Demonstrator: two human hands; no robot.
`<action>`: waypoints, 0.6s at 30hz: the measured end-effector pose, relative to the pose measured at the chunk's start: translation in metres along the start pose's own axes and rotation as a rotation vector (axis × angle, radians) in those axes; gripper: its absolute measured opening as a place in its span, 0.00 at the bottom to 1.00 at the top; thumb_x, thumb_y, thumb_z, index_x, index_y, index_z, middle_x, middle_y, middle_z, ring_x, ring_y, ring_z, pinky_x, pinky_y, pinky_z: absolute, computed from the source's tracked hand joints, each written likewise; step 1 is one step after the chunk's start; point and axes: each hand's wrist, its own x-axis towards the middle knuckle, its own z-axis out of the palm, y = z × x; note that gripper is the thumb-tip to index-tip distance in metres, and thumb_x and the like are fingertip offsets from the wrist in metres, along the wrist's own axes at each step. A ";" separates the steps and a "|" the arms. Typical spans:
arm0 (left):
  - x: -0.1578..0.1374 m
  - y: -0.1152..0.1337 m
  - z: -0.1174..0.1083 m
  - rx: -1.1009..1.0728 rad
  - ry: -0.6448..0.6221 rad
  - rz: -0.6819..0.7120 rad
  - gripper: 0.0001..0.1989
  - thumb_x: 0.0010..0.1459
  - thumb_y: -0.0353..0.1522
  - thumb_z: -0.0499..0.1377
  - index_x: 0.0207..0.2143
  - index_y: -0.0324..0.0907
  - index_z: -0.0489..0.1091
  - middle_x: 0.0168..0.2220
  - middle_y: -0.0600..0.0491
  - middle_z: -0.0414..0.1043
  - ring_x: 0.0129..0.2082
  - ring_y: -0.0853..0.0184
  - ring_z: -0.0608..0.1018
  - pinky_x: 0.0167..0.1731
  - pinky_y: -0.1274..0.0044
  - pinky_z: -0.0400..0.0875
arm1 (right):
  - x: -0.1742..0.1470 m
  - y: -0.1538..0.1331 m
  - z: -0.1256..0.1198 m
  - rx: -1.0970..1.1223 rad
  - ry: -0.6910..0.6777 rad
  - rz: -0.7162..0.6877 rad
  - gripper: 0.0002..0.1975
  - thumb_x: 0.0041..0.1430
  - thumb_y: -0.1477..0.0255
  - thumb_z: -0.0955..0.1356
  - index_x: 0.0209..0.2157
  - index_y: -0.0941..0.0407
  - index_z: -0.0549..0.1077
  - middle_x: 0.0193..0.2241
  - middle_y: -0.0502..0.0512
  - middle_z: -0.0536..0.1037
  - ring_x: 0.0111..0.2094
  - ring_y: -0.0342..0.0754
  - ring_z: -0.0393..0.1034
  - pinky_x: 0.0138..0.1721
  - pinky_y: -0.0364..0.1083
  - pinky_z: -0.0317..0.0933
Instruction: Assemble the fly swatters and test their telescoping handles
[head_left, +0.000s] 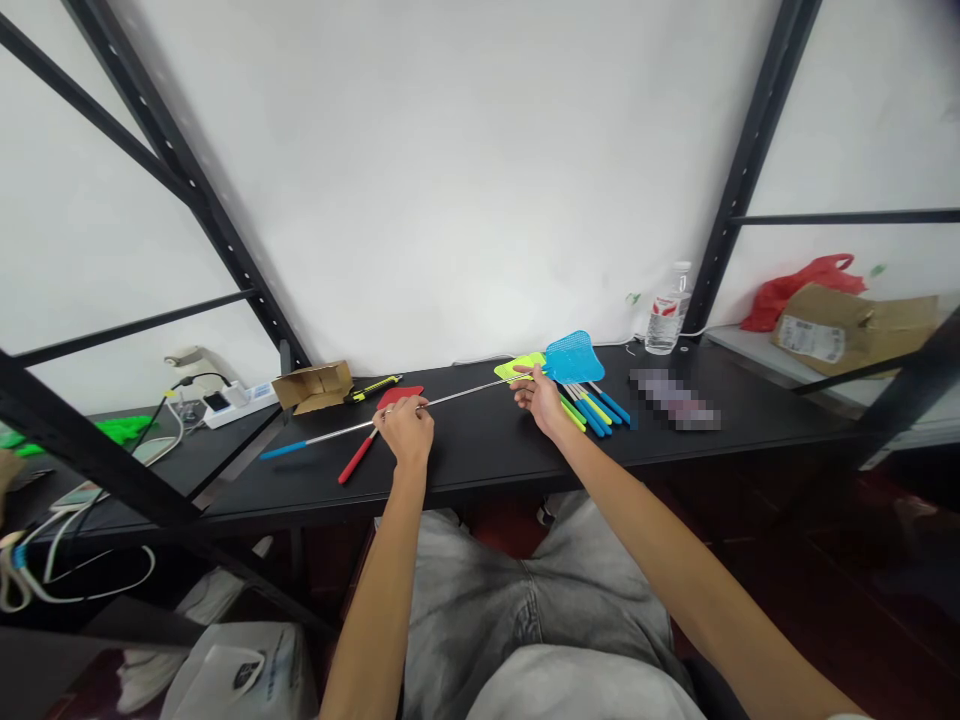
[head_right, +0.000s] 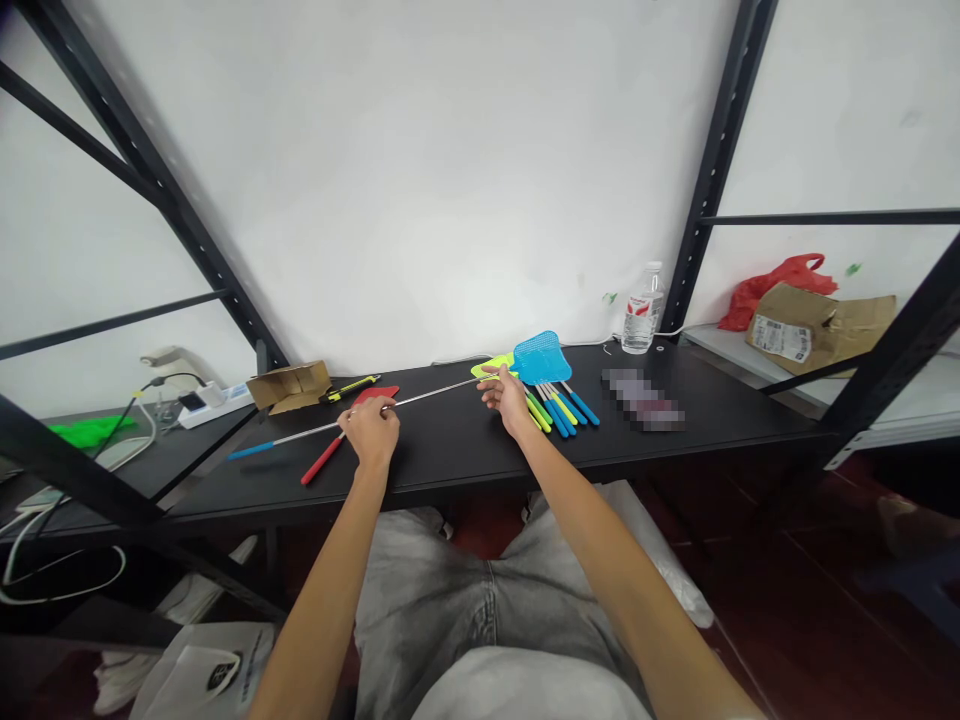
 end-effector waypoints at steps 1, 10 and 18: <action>0.000 0.001 0.000 -0.006 -0.012 0.063 0.14 0.53 0.22 0.52 0.33 0.45 0.75 0.35 0.51 0.78 0.40 0.59 0.75 0.52 0.64 0.55 | 0.000 0.000 0.000 0.030 0.028 0.002 0.27 0.55 0.44 0.67 0.39 0.54 0.77 0.25 0.51 0.77 0.21 0.41 0.67 0.20 0.41 0.57; -0.005 0.008 -0.003 -0.092 -0.133 0.405 0.11 0.65 0.36 0.55 0.40 0.45 0.76 0.39 0.50 0.78 0.41 0.62 0.76 0.43 0.71 0.63 | 0.002 -0.004 -0.004 0.179 0.183 -0.044 0.27 0.57 0.42 0.64 0.31 0.53 0.72 0.18 0.47 0.66 0.19 0.41 0.62 0.19 0.41 0.56; -0.009 0.009 0.003 -0.059 -0.105 0.413 0.18 0.68 0.43 0.50 0.40 0.47 0.78 0.35 0.51 0.79 0.36 0.65 0.76 0.33 0.74 0.61 | -0.001 0.000 0.000 0.011 0.099 -0.084 0.27 0.55 0.43 0.66 0.30 0.54 0.72 0.19 0.47 0.67 0.18 0.40 0.60 0.19 0.41 0.54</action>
